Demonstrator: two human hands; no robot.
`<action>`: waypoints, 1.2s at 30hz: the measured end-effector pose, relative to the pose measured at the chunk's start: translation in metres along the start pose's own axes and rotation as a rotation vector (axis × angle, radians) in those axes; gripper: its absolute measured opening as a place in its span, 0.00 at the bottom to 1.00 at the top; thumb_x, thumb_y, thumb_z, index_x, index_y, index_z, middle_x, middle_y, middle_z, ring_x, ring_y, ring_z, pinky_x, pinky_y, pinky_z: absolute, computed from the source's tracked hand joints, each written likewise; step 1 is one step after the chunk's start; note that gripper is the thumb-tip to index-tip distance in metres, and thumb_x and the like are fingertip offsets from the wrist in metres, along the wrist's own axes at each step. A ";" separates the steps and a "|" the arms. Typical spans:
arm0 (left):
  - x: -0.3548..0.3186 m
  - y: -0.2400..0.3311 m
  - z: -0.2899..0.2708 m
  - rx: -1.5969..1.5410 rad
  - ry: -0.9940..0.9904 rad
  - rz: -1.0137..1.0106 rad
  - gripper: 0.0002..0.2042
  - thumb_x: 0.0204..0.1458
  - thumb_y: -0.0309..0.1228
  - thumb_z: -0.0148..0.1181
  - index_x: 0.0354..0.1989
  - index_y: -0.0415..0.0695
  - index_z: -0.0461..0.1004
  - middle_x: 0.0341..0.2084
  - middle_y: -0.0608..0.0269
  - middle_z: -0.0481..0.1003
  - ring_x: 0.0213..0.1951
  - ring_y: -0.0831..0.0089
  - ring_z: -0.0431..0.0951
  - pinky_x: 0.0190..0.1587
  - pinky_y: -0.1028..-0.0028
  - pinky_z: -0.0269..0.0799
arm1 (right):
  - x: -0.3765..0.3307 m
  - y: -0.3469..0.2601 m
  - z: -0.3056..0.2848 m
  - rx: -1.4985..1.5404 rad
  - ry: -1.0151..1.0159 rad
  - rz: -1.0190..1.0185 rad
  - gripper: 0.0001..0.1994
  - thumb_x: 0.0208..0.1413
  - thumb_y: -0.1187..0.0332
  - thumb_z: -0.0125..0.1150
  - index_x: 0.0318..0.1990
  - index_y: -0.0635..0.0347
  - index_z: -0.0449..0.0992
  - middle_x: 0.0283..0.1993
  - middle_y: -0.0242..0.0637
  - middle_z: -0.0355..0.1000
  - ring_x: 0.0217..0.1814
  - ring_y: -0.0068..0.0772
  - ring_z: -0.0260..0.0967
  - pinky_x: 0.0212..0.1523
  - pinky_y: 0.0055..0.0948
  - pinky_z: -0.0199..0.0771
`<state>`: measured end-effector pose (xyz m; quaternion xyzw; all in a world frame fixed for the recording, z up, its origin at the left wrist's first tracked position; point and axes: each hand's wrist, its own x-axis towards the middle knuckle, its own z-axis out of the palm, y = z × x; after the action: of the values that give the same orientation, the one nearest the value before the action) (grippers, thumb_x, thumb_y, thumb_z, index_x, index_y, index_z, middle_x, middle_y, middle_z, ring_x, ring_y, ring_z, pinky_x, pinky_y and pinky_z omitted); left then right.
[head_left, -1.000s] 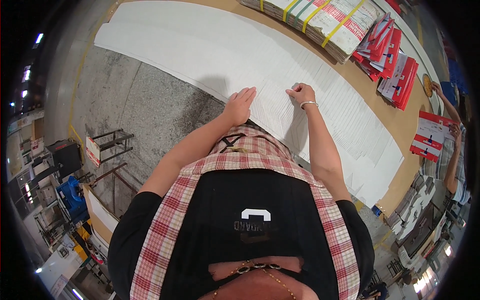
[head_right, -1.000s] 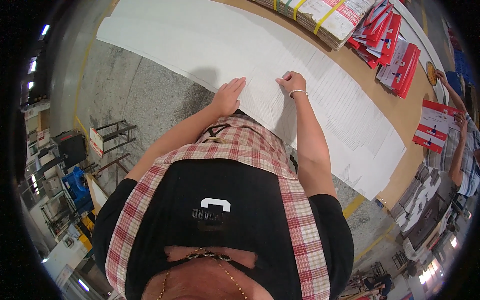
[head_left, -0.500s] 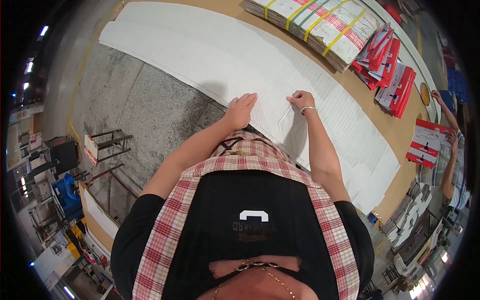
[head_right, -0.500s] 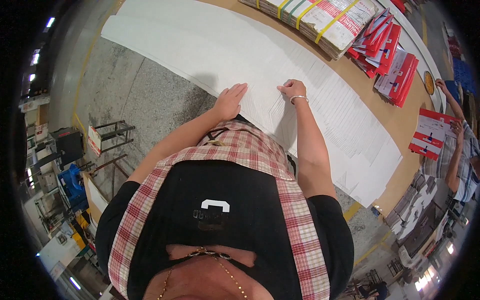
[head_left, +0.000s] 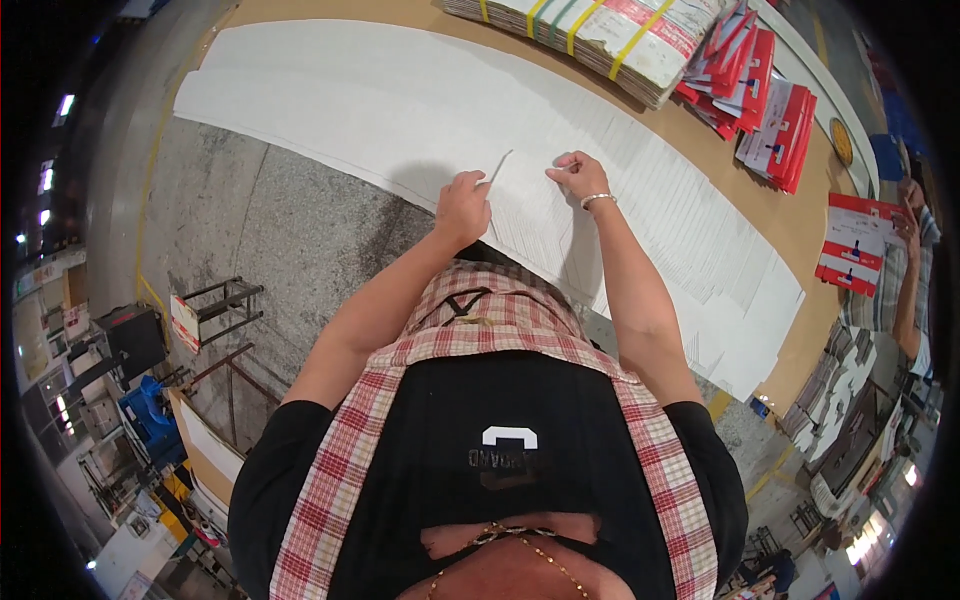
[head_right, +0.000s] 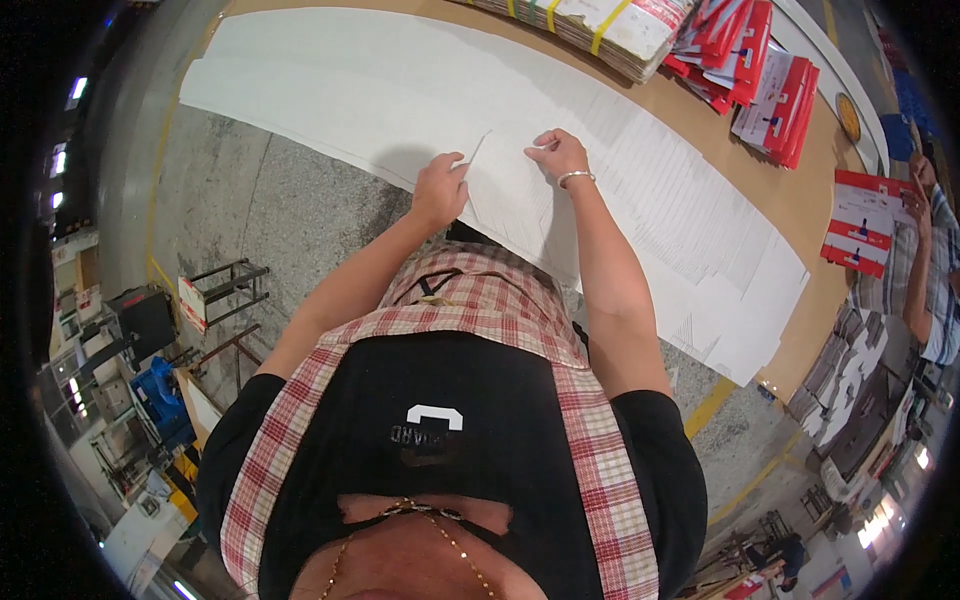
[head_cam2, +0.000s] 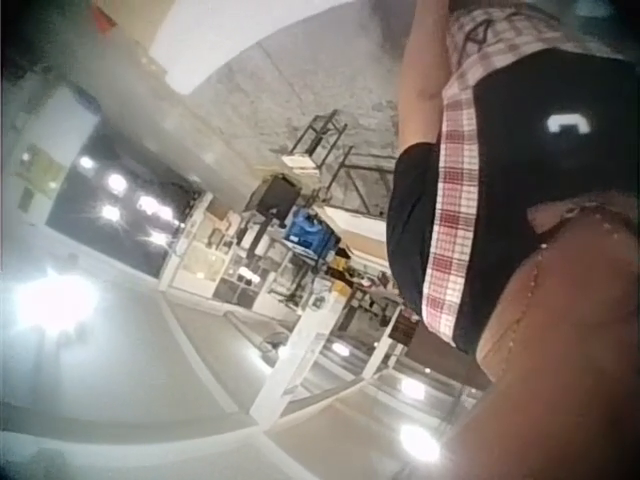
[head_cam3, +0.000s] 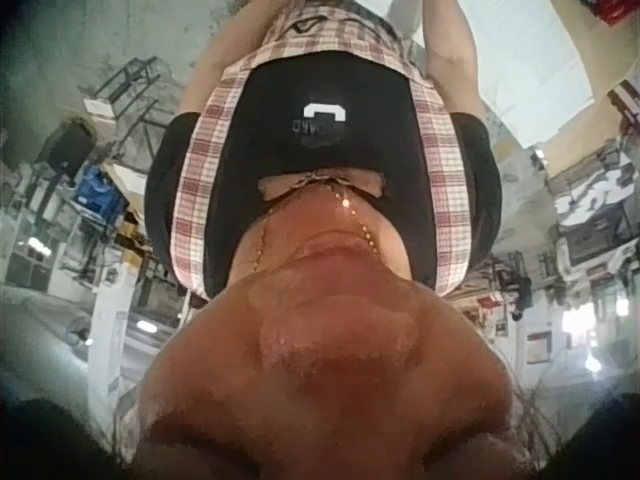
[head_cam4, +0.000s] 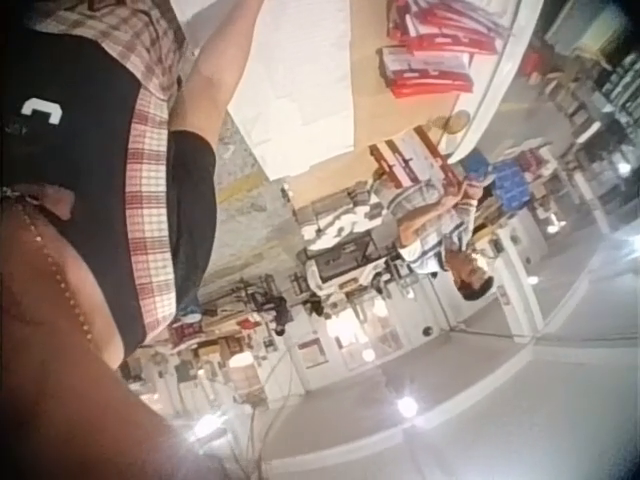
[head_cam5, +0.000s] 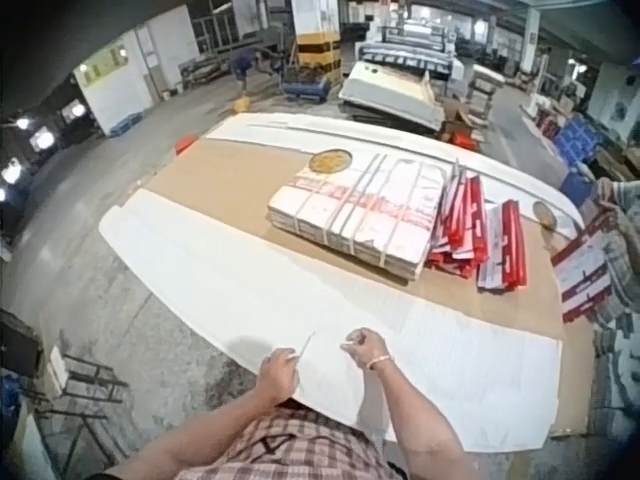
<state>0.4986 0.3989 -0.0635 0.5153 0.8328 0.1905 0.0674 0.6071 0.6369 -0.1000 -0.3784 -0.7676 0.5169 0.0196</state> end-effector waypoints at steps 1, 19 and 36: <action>0.003 0.005 0.005 -0.006 -0.009 0.011 0.23 0.42 0.28 0.55 0.50 0.38 0.65 0.49 0.53 0.67 0.52 0.55 0.66 0.46 0.59 0.65 | -0.002 -0.002 -0.004 -0.032 -0.023 0.006 0.14 0.35 0.60 0.72 0.27 0.56 0.76 0.26 0.31 0.73 0.28 0.25 0.68 0.32 0.25 0.69; -0.014 0.037 0.045 -1.882 -0.217 -1.015 0.21 0.57 0.42 0.51 0.48 0.35 0.66 0.41 0.58 0.74 0.41 0.70 0.75 0.41 0.69 0.72 | -0.043 0.024 -0.051 -0.087 -0.109 0.162 0.15 0.36 0.62 0.74 0.24 0.60 0.74 0.22 0.26 0.69 0.23 0.18 0.63 0.27 0.21 0.65; -0.018 0.051 0.023 -2.122 -0.337 -0.873 0.25 0.58 0.39 0.49 0.59 0.37 0.54 0.57 0.55 0.61 0.57 0.62 0.63 0.59 0.64 0.60 | -0.076 0.036 -0.089 -0.372 0.273 -0.023 0.19 0.44 0.54 0.64 0.43 0.53 0.76 0.41 0.41 0.72 0.45 0.39 0.69 0.47 0.36 0.69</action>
<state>0.5561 0.4088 -0.0668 -0.1126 0.3419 0.6829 0.6357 0.7189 0.6671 -0.0608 -0.4332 -0.8441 0.3103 0.0590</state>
